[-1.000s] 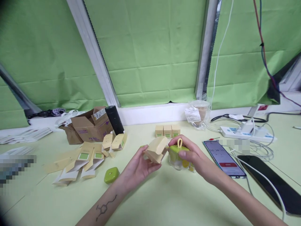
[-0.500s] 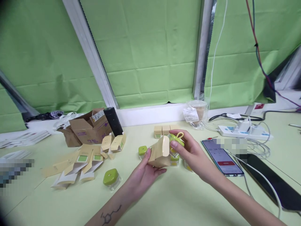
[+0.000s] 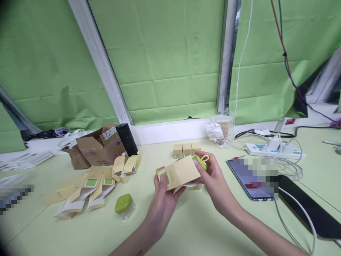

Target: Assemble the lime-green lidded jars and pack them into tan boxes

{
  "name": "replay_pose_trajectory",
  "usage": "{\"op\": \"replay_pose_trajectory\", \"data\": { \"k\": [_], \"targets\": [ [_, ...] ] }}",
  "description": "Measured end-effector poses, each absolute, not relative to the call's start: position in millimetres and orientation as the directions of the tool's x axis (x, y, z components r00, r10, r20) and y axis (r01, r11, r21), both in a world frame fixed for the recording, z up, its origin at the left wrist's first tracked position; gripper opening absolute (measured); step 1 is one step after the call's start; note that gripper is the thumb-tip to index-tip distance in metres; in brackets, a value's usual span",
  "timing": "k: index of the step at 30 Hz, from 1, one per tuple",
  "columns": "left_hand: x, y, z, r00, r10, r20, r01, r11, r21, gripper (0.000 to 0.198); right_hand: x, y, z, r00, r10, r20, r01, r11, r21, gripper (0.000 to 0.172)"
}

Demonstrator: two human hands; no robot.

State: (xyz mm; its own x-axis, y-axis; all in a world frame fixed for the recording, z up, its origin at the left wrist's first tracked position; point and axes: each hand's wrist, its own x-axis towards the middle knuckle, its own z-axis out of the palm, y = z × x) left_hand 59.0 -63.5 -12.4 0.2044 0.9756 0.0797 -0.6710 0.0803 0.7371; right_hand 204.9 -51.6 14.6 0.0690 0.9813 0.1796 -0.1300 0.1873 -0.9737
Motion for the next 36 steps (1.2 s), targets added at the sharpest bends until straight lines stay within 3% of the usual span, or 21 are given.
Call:
{"op": "replay_pose_trajectory", "data": {
  "k": [3, 7, 11, 16, 24, 30, 33, 36],
  "targets": [
    [59, -64, -15, 0.144, 0.985, 0.093, -0.649, 0.023, 0.76, 0.042, 204, -53, 14, 0.064, 0.984, 0.165, -0.132, 0.172, -0.976, 0.038],
    [60, -62, -21, 0.126, 0.986, 0.109, -0.631, -0.005, 0.776, 0.04, 204, -57, 9, 0.052, 0.973, 0.223, -0.016, 0.224, -0.974, 0.03],
    [62, -62, -27, 0.151, 0.983, 0.105, -0.649, 0.018, 0.761, 0.037, 204, -56, 5, 0.012, 0.972, 0.233, -0.07, 0.233, -0.97, 0.03],
    [55, -60, -29, 0.111, 0.992, 0.063, -0.478, -0.002, 0.878, 0.04, 210, -52, 15, -0.018, 0.98, 0.198, -0.115, 0.195, -0.974, 0.025],
    [39, -52, -12, 0.349, 0.931, 0.105, -0.354, 0.027, 0.935, 0.042, 221, -50, 26, -0.079, 0.98, 0.182, -0.123, 0.172, -0.977, 0.021],
    [36, -52, -16, 0.591, 0.806, 0.035, -0.374, 0.236, 0.897, 0.05, 214, -50, 23, -0.177, 0.977, 0.121, -0.147, 0.095, -0.985, 0.033],
    [35, -52, -15, 0.624, 0.778, 0.072, -0.428, 0.263, 0.864, 0.058, 213, -48, 26, -0.225, 0.963, 0.148, -0.155, 0.114, -0.981, 0.043],
    [32, -51, -12, 0.607, 0.789, 0.097, -0.421, 0.215, 0.881, 0.062, 213, -50, 28, -0.256, 0.948, 0.189, -0.064, 0.179, -0.982, 0.034]
  ]
}}
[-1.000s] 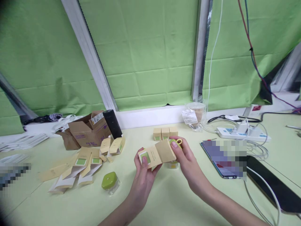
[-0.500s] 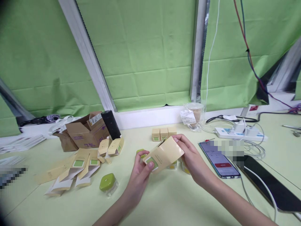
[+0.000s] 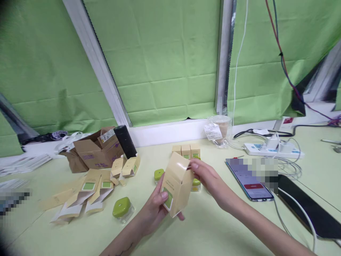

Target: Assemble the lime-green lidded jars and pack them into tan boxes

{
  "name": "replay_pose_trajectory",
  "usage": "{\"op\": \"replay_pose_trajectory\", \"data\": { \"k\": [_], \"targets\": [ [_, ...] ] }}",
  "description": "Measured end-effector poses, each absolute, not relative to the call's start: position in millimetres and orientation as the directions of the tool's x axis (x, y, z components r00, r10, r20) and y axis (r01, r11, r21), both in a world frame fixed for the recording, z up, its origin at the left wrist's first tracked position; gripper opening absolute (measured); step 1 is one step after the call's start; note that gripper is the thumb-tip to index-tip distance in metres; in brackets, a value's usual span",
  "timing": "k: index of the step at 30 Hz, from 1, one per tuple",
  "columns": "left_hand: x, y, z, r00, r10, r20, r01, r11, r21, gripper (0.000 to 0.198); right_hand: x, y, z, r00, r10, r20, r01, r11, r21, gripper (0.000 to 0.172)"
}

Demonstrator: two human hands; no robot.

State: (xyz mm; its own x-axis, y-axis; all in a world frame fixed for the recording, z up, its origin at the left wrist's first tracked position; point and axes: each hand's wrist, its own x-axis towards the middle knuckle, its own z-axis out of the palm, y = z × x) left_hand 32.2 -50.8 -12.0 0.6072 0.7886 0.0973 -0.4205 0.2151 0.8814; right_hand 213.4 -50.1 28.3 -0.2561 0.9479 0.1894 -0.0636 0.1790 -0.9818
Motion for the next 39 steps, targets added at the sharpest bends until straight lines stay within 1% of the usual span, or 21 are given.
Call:
{"op": "replay_pose_trajectory", "data": {
  "k": [2, 3, 6, 8, 10, 13, 16, 19, 21, 23, 24, 26, 27, 29, 31, 35, 37, 39],
  "targets": [
    [30, -50, -10, 0.599, 0.795, 0.095, -0.37, 0.169, 0.914, 0.066, 213, -53, 28, -0.279, 0.94, 0.195, -0.014, 0.199, -0.98, 0.026],
    [30, -50, -9, 0.59, 0.803, 0.091, -0.347, 0.151, 0.925, 0.068, 212, -55, 27, -0.276, 0.94, 0.203, -0.006, 0.209, -0.978, 0.025],
    [30, -51, -6, 0.558, 0.825, 0.083, -0.294, 0.103, 0.95, 0.071, 210, -58, 25, -0.223, 0.934, 0.279, 0.013, 0.29, -0.957, 0.028],
    [30, -53, -6, 0.531, 0.841, 0.102, -0.268, 0.052, 0.962, 0.071, 211, -59, 25, -0.228, 0.906, 0.356, 0.102, 0.386, -0.917, 0.023],
    [31, -54, -6, 0.494, 0.859, 0.132, -0.247, -0.007, 0.969, 0.072, 213, -58, 26, -0.278, 0.862, 0.424, 0.221, 0.487, -0.845, 0.015],
    [31, -54, -9, 0.458, 0.873, 0.164, -0.215, -0.071, 0.974, 0.072, 219, -59, 30, -0.354, 0.806, 0.474, 0.332, 0.582, -0.742, 0.021],
    [32, -53, -11, 0.444, 0.877, 0.184, -0.178, -0.115, 0.977, 0.063, 224, -61, 34, -0.438, 0.776, 0.454, 0.371, 0.616, -0.695, 0.026],
    [33, -51, -13, 0.412, 0.885, 0.217, -0.129, -0.179, 0.975, 0.055, 226, -64, 33, -0.472, 0.765, 0.438, 0.362, 0.621, -0.695, 0.032],
    [33, -51, -16, 0.37, 0.888, 0.272, -0.072, -0.265, 0.962, 0.05, 226, -64, 29, -0.404, 0.806, 0.433, 0.331, 0.57, -0.752, 0.031],
    [33, -50, -21, 0.321, 0.867, 0.38, 0.019, -0.407, 0.913, 0.047, 224, -64, 25, -0.291, 0.862, 0.415, 0.283, 0.492, -0.823, 0.033],
    [32, -49, -24, 0.305, 0.844, 0.441, 0.07, -0.482, 0.873, 0.047, 223, -64, 24, -0.249, 0.876, 0.413, 0.267, 0.472, -0.84, 0.032],
    [30, -49, -30, 0.288, 0.795, 0.534, 0.15, -0.588, 0.795, 0.052, 222, -63, 23, -0.236, 0.86, 0.452, 0.256, 0.504, -0.825, 0.025],
    [30, -49, -32, 0.279, 0.786, 0.552, 0.172, -0.607, 0.776, 0.059, 221, -62, 23, -0.247, 0.84, 0.482, 0.26, 0.537, -0.803, 0.021],
    [28, -50, -34, 0.263, 0.791, 0.552, 0.193, -0.604, 0.773, 0.074, 220, -61, 25, -0.255, 0.82, 0.513, 0.274, 0.569, -0.775, 0.019],
    [28, -53, -31, 0.266, 0.803, 0.534, 0.206, -0.588, 0.782, 0.083, 219, -59, 26, -0.256, 0.838, 0.482, 0.266, 0.541, -0.798, 0.021],
    [29, -56, -19, 0.31, 0.788, 0.532, 0.244, -0.606, 0.757, 0.079, 217, -56, 25, -0.254, 0.896, 0.364, 0.173, 0.412, -0.895, 0.027],
    [30, -57, -14, 0.338, 0.762, 0.552, 0.244, -0.638, 0.73, 0.076, 216, -55, 24, -0.242, 0.903, 0.356, 0.126, 0.393, -0.911, 0.027],
    [30, -57, -13, 0.358, 0.744, 0.565, 0.232, -0.657, 0.717, 0.074, 215, -55, 24, -0.248, 0.893, 0.375, 0.103, 0.409, -0.907, 0.023]
  ]
}}
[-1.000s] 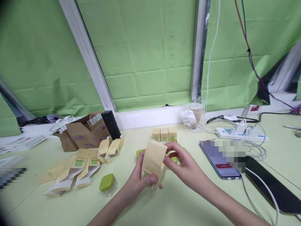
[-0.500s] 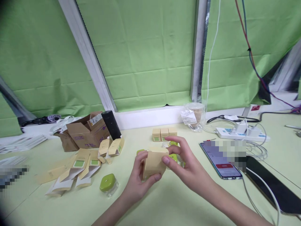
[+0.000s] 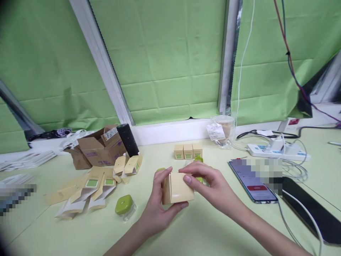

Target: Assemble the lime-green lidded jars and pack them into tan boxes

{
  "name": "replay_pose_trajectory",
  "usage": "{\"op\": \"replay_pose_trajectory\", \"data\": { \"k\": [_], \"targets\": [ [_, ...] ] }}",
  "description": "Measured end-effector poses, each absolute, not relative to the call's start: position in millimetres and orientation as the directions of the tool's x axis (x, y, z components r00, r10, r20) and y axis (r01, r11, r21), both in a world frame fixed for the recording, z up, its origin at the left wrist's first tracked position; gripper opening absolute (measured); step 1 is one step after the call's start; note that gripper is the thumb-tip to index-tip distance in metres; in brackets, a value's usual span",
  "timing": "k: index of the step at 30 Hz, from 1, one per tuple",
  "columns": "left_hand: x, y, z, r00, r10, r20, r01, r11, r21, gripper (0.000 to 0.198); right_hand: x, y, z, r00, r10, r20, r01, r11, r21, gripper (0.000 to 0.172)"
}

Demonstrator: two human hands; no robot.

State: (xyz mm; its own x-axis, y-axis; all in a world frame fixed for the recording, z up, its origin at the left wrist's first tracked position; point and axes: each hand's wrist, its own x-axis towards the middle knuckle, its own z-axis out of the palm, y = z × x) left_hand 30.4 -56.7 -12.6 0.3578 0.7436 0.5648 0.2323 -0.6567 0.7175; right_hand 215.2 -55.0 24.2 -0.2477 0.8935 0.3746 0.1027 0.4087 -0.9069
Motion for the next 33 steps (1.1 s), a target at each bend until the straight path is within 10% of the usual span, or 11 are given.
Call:
{"op": "replay_pose_trajectory", "data": {
  "k": [8, 13, 20, 26, 33],
  "targets": [
    [30, -57, -12, 0.415, 0.739, 0.531, 0.198, -0.642, 0.74, 0.056, 212, -57, 25, -0.235, 0.941, 0.242, 0.094, 0.27, -0.958, 0.026],
    [34, -55, -12, 0.344, 0.839, 0.422, 0.111, -0.483, 0.869, 0.046, 215, -56, 20, -0.356, 0.854, 0.38, 0.34, 0.497, -0.798, 0.042],
    [30, -50, -1, 0.38, 0.925, -0.004, -0.126, 0.056, 0.99, 0.124, 247, -28, 53, -0.435, 0.88, 0.192, 0.501, 0.414, -0.76, 0.054],
    [13, -46, 36, 0.241, 0.961, -0.138, -0.149, 0.176, 0.973, 0.067, 313, 60, 60, -0.17, 0.969, 0.18, 0.81, 0.241, -0.534, 0.053],
    [-5, -48, 60, 0.082, 0.997, 0.014, -0.125, -0.004, 0.992, 0.062, 322, 125, -4, -0.2, 0.976, 0.091, 0.877, 0.22, -0.427, 0.027]
  ]
}}
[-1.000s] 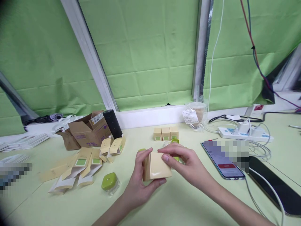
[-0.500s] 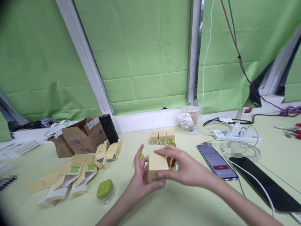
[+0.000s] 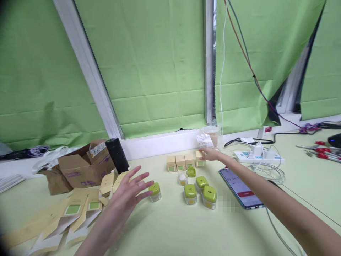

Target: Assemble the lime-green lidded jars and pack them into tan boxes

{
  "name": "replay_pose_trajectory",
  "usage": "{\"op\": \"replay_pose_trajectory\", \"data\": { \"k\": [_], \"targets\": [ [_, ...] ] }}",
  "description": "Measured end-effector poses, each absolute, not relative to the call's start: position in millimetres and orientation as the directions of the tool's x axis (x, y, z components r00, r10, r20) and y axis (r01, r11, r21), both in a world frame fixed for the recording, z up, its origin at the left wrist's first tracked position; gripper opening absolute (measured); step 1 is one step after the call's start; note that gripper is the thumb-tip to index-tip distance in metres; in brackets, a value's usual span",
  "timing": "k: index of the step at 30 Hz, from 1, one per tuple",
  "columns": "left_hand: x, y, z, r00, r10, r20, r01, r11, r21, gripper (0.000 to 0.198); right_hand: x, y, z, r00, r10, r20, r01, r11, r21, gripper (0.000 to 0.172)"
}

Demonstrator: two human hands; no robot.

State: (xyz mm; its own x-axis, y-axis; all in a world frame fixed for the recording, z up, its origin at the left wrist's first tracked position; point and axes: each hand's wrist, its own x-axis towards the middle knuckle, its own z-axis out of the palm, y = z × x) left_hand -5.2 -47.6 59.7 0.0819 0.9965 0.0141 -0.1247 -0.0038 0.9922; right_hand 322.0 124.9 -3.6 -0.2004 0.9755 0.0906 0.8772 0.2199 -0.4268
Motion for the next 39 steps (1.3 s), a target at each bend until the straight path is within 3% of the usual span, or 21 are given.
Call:
{"op": "replay_pose_trajectory", "data": {
  "k": [4, 8, 10, 13, 16, 18, 21, 26, 33, 39],
  "targets": [
    [-30, -46, 79, -0.092, 0.978, 0.188, -0.014, -0.19, 0.982, 0.062, 309, 128, -21, -0.211, 0.972, 0.103, 0.884, 0.235, -0.404, 0.03],
    [-64, -46, 93, -0.029, 0.979, 0.202, 0.235, -0.19, 0.953, 0.051, 284, 111, -15, -0.223, 0.954, 0.199, 0.874, 0.286, -0.393, 0.053],
    [-80, -46, 93, 0.11, 0.99, 0.093, 0.436, -0.132, 0.89, 0.051, 259, 94, -11, -0.294, 0.924, 0.246, 0.839, 0.373, -0.396, 0.059],
    [-100, -44, 84, 0.251, 0.944, -0.213, 0.756, -0.054, 0.653, 0.068, 207, 65, -12, -0.471, 0.848, 0.243, 0.741, 0.529, -0.413, 0.054],
    [-107, -35, 70, 0.107, 0.873, -0.477, 0.935, 0.075, 0.347, 0.087, 153, 44, -23, -0.598, 0.778, 0.194, 0.67, 0.618, -0.412, 0.061],
    [-107, -27, 59, 0.054, 0.842, -0.537, 0.951, 0.121, 0.285, 0.093, 128, 37, -32, -0.631, 0.76, 0.154, 0.666, 0.633, -0.395, 0.07],
    [-103, -14, 44, 0.079, 0.79, -0.608, 0.948, 0.128, 0.29, 0.097, 113, 35, -41, -0.65, 0.751, 0.114, 0.679, 0.642, -0.358, 0.063],
    [-91, -6, 30, 0.169, 0.78, -0.602, 0.95, 0.033, 0.31, 0.077, 138, 18, -37, -0.668, 0.74, 0.079, 0.694, 0.657, -0.295, 0.048],
    [-36, -17, 12, 0.426, 0.816, -0.39, 0.882, -0.279, 0.378, 0.061, 190, -34, -30, -0.639, 0.768, 0.037, 0.737, 0.626, -0.254, 0.042],
    [3, -31, -7, 0.534, 0.804, -0.263, 0.796, -0.372, 0.477, 0.07, 219, -54, -22, -0.584, 0.808, -0.082, 0.8, 0.555, -0.227, 0.043]
  ]
}}
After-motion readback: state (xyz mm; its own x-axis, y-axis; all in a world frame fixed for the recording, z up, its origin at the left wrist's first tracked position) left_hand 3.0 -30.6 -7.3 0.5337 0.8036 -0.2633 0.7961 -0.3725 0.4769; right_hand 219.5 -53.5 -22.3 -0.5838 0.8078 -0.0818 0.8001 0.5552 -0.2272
